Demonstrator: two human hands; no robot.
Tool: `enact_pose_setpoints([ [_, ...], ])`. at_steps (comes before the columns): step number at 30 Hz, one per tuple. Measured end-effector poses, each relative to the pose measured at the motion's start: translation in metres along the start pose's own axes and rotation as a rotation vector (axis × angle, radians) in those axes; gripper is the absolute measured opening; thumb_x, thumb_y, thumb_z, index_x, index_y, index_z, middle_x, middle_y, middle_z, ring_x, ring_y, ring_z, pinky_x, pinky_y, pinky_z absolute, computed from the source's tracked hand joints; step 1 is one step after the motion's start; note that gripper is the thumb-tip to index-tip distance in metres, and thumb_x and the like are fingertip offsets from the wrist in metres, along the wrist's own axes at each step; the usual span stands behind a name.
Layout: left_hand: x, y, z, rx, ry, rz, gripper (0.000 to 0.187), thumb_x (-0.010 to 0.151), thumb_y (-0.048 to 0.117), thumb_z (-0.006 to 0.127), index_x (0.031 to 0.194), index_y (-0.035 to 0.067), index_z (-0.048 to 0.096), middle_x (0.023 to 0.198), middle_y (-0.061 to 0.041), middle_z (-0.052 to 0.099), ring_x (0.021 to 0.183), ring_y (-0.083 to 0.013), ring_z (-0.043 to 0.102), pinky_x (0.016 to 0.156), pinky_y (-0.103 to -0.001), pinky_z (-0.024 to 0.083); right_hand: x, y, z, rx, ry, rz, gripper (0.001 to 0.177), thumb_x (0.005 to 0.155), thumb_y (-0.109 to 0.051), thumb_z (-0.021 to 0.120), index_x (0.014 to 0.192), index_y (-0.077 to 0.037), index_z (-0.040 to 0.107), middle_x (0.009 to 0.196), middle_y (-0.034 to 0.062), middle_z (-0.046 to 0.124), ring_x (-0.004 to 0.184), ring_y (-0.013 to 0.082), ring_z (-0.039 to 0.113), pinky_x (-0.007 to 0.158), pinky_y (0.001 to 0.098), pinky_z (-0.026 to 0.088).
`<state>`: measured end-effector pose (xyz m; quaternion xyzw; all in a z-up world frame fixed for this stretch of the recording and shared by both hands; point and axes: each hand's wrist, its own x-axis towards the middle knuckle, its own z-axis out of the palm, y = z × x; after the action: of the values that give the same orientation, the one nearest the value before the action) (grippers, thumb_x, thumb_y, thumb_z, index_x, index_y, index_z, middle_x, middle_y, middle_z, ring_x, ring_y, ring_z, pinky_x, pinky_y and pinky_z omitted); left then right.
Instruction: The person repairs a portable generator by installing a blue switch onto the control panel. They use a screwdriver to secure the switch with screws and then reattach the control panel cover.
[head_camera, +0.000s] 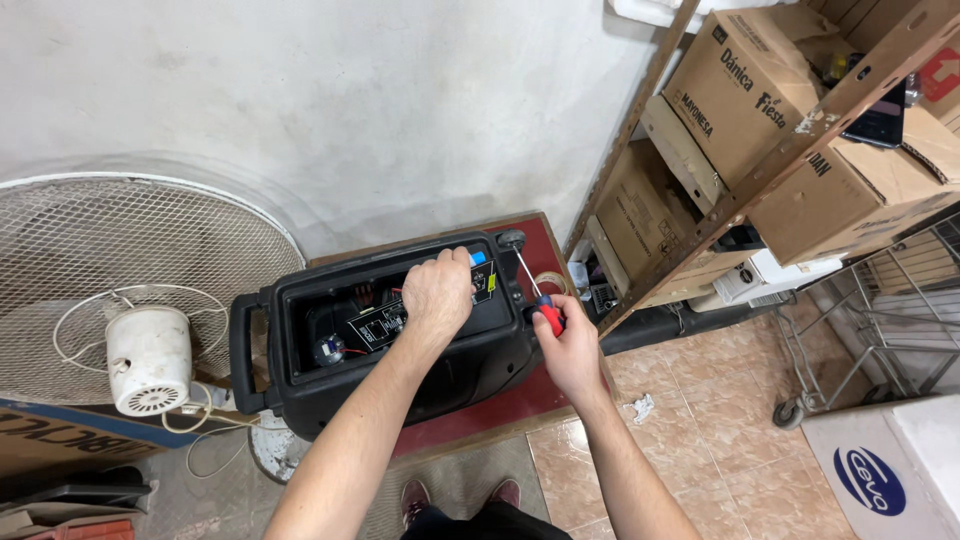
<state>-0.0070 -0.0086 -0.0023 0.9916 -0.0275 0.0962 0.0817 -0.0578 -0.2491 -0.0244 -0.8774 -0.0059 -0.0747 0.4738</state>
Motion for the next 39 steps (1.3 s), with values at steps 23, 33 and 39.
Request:
enact_pose_setpoints([
  [23,0.005,-0.011,0.046,0.006,0.104,0.097,0.071,0.084,0.031,0.099,0.139,-0.001,0.069,0.100,-0.012,0.076,0.090,-0.0347,0.082,0.082,-0.051,0.064,-0.035,0.006,0.023,-0.490,0.139,-0.329,0.037,0.092,-0.028,0.077,0.129,-0.030,0.082,0.091,0.0024,0.074,0.082,0.0302,0.080,0.073,0.0438,0.067],
  [33,0.006,-0.012,0.048,0.007,0.138,0.113,0.069,0.083,0.029,0.100,0.137,-0.002,0.070,0.099,-0.011,0.076,0.089,-0.0337,0.082,0.081,-0.049,0.064,-0.050,-0.030,0.025,-0.650,0.149,-0.354,0.036,0.096,-0.030,0.072,0.131,-0.025,0.080,0.094,0.0042,0.073,0.083,0.0301,0.081,0.072,0.0430,0.068],
  [39,0.009,-0.014,0.053,0.011,0.126,0.110,0.066,0.083,0.028,0.099,0.135,-0.001,0.070,0.099,-0.010,0.075,0.089,-0.0331,0.082,0.081,-0.048,0.064,-0.027,-0.033,0.019,-0.217,-0.123,0.161,0.032,0.101,-0.042,0.068,0.116,-0.020,0.087,0.088,0.0124,0.084,0.100,0.0438,0.082,0.084,0.0553,0.064],
])
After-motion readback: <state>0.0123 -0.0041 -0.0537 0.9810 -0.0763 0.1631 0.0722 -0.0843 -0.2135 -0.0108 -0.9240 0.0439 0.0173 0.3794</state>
